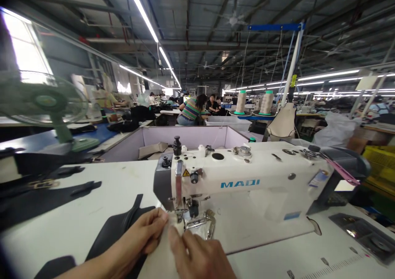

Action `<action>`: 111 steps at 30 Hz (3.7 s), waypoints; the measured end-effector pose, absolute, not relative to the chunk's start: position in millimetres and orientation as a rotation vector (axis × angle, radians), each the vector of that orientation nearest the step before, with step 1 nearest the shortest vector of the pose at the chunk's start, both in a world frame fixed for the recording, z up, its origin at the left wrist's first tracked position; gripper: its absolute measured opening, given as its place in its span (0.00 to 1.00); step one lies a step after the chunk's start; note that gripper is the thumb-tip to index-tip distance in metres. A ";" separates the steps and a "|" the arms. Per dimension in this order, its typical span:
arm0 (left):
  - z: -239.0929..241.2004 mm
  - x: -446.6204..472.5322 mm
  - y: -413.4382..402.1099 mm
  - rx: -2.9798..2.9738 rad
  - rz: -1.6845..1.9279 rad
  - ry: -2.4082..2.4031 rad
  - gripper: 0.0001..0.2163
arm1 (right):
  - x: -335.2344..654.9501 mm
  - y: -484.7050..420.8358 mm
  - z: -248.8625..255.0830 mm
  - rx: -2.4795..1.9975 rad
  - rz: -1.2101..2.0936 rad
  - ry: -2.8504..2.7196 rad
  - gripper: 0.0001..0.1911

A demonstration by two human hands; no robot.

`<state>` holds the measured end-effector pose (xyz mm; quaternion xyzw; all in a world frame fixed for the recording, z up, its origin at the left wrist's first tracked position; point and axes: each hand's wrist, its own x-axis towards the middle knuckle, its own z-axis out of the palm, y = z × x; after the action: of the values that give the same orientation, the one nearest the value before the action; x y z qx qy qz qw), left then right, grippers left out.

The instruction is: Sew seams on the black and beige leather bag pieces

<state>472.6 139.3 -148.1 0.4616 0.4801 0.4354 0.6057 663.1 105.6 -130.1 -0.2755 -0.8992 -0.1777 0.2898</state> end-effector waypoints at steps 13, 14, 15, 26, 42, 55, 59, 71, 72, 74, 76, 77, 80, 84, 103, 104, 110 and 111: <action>-127.9 499.9 141.8 1.057 1.036 1.104 0.20 | 673.3 133.8 -131.7 -0.803 -0.707 -2.405 0.26; -127.4 501.0 141.3 1.062 1.047 1.098 0.19 | 673.8 134.5 -133.0 -0.813 -0.706 -2.407 0.27; -127.5 502.2 141.3 1.071 1.057 1.088 0.20 | 674.1 135.1 -134.1 -0.828 -0.713 -2.405 0.28; -148.7 498.0 151.8 1.423 1.164 1.092 0.17 | 664.2 130.4 -117.9 -0.877 -0.870 -2.424 0.30; -91.9 469.0 100.9 2.914 0.739 0.726 0.13 | 665.4 116.6 -130.0 -1.091 1.544 -1.763 0.11; -135.9 456.7 149.0 2.455 0.672 1.415 0.10 | 691.5 168.6 -118.1 -1.447 0.530 -2.248 0.10; -149.3 452.9 155.1 2.578 0.786 1.405 0.10 | 681.3 187.5 -136.2 -1.481 0.378 -2.210 0.14; -148.4 456.2 152.4 3.086 0.977 1.205 0.08 | 679.1 183.2 -161.4 -1.354 0.254 -2.213 0.09; -147.8 456.3 152.0 3.098 0.981 1.199 0.07 | 679.2 183.5 -161.5 -1.344 0.251 -2.214 0.09; -147.3 456.1 151.3 3.101 0.983 1.178 0.07 | 679.2 183.8 -161.8 -1.328 0.247 -2.215 0.09; -147.3 455.6 150.4 3.092 0.975 1.149 0.06 | 679.1 183.6 -161.9 -1.314 0.248 -2.220 0.09; -147.5 455.2 150.0 3.088 0.973 1.128 0.06 | 679.0 183.4 -162.0 -1.309 0.249 -2.223 0.10; -148.6 454.2 149.1 3.085 0.980 1.078 0.06 | 678.5 183.0 -162.0 -1.312 0.250 -2.221 0.10; -149.8 454.0 151.0 3.084 0.975 1.104 0.06 | 678.4 183.0 -161.4 -1.317 0.256 -2.214 0.10; -157.2 458.1 160.8 2.984 0.922 1.256 0.08 | 661.4 176.3 -155.5 -1.417 0.609 -1.927 0.12; -158.1 458.4 161.8 2.978 0.921 1.257 0.08 | 660.2 175.8 -156.3 -1.421 0.604 -1.916 0.11; -157.3 457.9 160.0 3.015 0.997 1.236 0.07 | 657.6 179.1 -157.8 -1.407 0.634 -1.908 0.10; -155.7 457.3 158.1 3.035 1.010 1.210 0.07 | 658.9 178.7 -155.6 -1.404 0.642 -1.910 0.10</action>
<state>457.3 158.1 -155.7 0.8789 0.3503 0.2926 -0.1386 658.9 178.7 -155.6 -0.5382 -0.7326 0.2463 0.3361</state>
